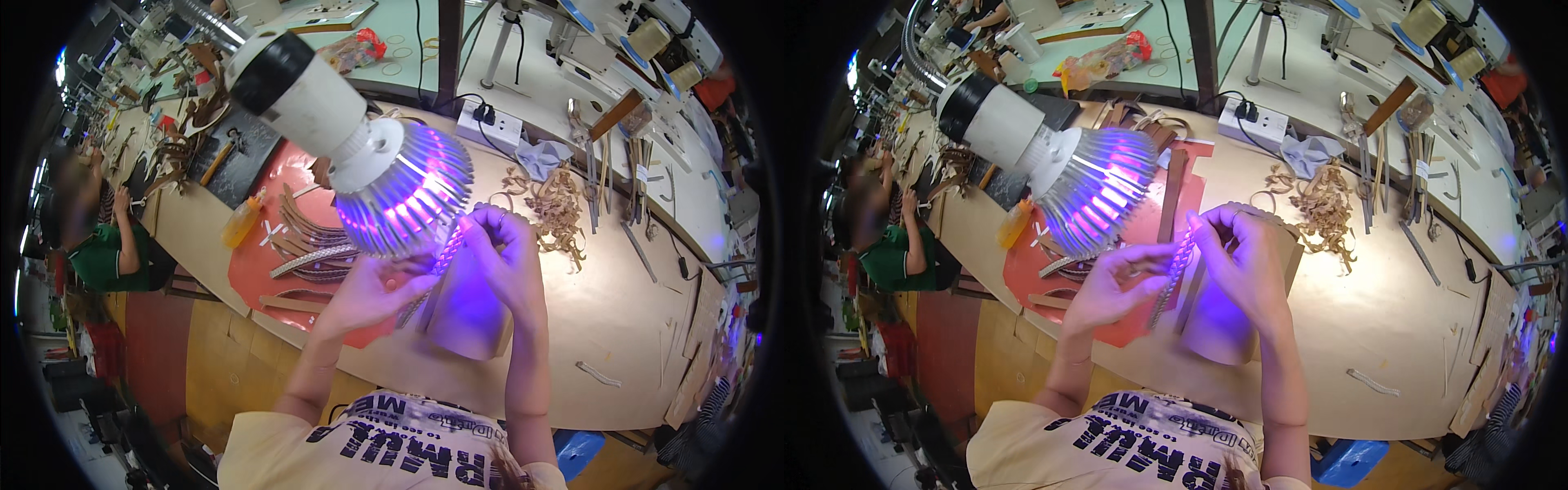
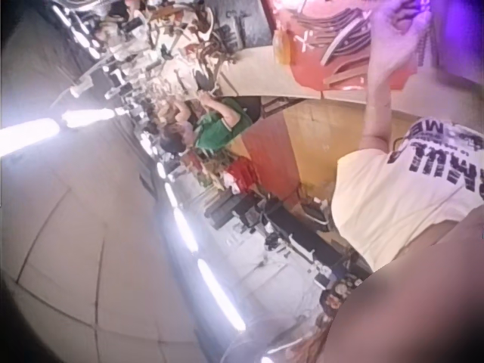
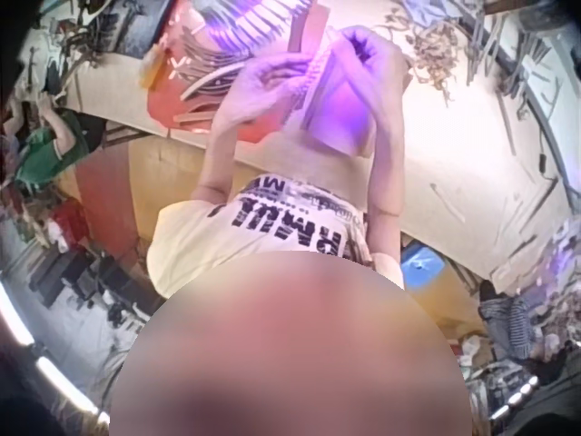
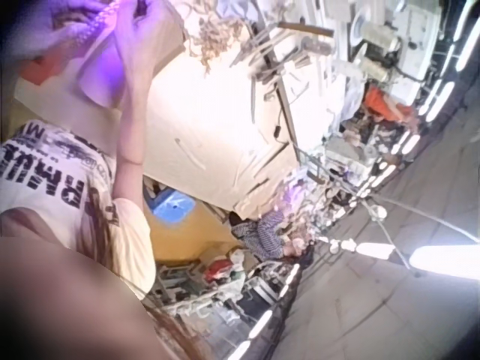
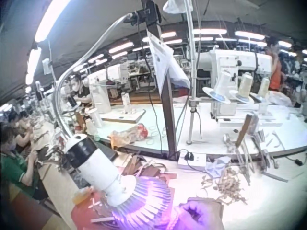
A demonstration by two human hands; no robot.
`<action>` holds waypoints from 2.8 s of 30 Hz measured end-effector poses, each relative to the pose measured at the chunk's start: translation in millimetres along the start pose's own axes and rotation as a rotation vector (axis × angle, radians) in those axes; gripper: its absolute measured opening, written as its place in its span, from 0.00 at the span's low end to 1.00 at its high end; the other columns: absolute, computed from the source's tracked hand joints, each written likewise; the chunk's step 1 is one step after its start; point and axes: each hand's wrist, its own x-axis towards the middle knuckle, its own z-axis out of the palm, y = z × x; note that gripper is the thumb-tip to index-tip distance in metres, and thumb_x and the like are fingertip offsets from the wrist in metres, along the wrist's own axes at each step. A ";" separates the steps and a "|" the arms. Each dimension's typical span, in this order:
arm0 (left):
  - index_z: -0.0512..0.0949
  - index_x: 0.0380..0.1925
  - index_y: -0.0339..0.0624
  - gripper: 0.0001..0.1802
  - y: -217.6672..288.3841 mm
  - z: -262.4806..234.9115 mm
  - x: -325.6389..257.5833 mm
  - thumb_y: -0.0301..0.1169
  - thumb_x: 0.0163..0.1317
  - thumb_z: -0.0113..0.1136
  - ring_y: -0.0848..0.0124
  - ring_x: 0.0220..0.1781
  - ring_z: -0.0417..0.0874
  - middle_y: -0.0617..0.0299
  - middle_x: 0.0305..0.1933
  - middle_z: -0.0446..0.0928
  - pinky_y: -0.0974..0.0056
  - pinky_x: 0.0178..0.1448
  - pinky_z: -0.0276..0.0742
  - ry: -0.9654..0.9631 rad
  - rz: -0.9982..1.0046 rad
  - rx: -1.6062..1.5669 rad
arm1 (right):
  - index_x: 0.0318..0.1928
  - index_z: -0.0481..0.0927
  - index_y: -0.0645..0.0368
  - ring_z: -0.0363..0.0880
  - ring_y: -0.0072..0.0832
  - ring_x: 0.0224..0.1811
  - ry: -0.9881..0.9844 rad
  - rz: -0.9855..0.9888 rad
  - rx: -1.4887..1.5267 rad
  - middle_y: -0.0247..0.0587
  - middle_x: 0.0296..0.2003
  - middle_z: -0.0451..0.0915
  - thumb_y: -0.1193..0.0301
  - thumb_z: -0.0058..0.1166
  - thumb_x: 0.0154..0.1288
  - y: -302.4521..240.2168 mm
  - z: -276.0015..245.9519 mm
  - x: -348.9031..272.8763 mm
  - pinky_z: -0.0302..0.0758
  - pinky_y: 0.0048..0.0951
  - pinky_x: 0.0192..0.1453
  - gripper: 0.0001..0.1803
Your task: The person wraps a braided rope around a cylindrical cardboard form, repeatedly adjusting and repositioning the rope to align it. They use both hands to hold the form and manipulate the rope, occasionally picking up and setting down the rope while working under a purple UV lamp.
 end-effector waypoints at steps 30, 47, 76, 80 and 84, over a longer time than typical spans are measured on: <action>0.69 0.61 0.33 0.21 11.8 -20.3 32.3 0.27 0.70 0.54 0.63 0.52 0.84 0.48 0.56 0.78 0.58 0.54 0.84 -0.091 -0.136 -0.585 | 0.40 0.81 0.64 0.80 0.18 0.26 0.425 -0.083 0.404 0.35 0.27 0.81 0.67 0.60 0.68 -9.5 -27.6 49.7 0.78 0.16 0.30 0.10; 0.72 0.60 0.35 0.19 7.7 18.5 31.3 0.20 0.69 0.52 0.75 0.52 0.82 0.59 0.51 0.80 0.73 0.53 0.76 -0.216 0.001 -0.035 | 0.57 0.75 0.61 0.75 0.36 0.56 0.237 -0.384 -1.010 0.48 0.54 0.77 0.72 0.62 0.63 -16.2 -30.7 -49.9 0.55 0.43 0.75 0.22; 0.78 0.30 0.33 0.06 -57.6 -83.7 181.1 0.24 0.53 0.65 0.55 0.33 0.83 0.50 0.30 0.81 0.58 0.40 0.78 0.143 0.256 0.979 | 0.36 0.81 0.67 0.74 0.35 0.25 0.297 0.071 -0.585 0.45 0.26 0.81 0.63 0.57 0.69 -6.1 -68.7 -43.5 0.69 0.34 0.33 0.16; 0.78 0.34 0.34 0.07 -62.3 -82.6 158.1 0.21 0.55 0.61 0.57 0.34 0.83 0.53 0.32 0.81 0.59 0.41 0.78 0.160 0.341 0.939 | 0.42 0.82 0.64 0.84 0.46 0.39 0.205 -0.088 -0.753 0.49 0.32 0.84 0.53 0.58 0.66 1.1 -58.0 21.4 0.76 0.42 0.45 0.23; 0.76 0.39 0.34 0.10 -67.9 -69.0 125.5 0.21 0.56 0.60 0.57 0.39 0.83 0.54 0.36 0.80 0.59 0.46 0.77 0.120 0.464 0.886 | 0.47 0.83 0.62 0.84 0.47 0.44 -0.029 -0.073 -0.825 0.53 0.40 0.85 0.51 0.60 0.63 10.3 -35.2 98.4 0.78 0.43 0.48 0.26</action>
